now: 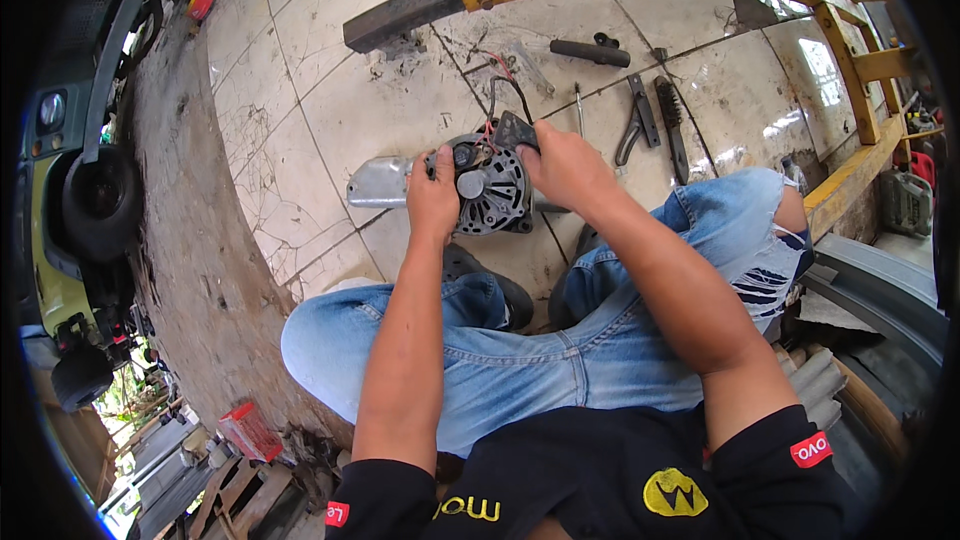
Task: The person sits on the floor and works on a small electric motor, using a hammer to tap components and a screwdriver to adjust internal parts. The person handles the motor casing and internal wiring throughout the process.
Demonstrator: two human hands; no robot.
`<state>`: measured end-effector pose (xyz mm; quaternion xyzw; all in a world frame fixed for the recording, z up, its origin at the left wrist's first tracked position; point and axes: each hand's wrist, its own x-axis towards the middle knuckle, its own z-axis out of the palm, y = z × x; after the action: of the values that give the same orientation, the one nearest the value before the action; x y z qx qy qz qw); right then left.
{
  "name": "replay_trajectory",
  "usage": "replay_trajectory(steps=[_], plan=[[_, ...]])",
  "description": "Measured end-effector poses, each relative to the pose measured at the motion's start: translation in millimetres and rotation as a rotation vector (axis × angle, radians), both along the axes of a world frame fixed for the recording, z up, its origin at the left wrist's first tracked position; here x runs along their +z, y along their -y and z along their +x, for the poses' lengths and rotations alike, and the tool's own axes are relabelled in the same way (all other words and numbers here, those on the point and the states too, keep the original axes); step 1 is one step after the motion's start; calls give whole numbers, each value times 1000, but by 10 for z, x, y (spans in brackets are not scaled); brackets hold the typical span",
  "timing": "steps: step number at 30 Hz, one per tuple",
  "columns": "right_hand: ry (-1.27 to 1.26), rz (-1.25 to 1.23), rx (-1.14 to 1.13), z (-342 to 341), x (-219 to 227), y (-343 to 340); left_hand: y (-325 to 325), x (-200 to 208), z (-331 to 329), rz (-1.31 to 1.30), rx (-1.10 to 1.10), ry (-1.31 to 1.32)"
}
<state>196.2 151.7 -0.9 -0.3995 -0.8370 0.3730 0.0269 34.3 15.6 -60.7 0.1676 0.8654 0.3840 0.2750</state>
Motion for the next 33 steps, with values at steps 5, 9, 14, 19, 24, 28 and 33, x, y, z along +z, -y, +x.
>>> replay_trajectory(steps=[5, 9, 14, 19, 24, 28, 33], plan=[[45, -44, 24, -23, 15, -29, 22, 4, 3, -15, 7, -16], [4, -96, 37, 28, -110, -66, 19, 28, 42, -21, -18, 1], [13, -68, 26, 0, -61, -31, 26, -9, -8, -34, -15, -32], [40, -90, 12, 6, 78, -114, 7, 61, 19, 6, -23, -10], [-14, -87, -49, 11, 68, -129, 12, 52, -6, 7, -34, -27], [31, -75, 39, 41, -35, -71, -26, 99, 31, 11, -24, 0], [70, -63, 59, 22, 77, -80, -2, 50, 1, 18, -34, -10]])
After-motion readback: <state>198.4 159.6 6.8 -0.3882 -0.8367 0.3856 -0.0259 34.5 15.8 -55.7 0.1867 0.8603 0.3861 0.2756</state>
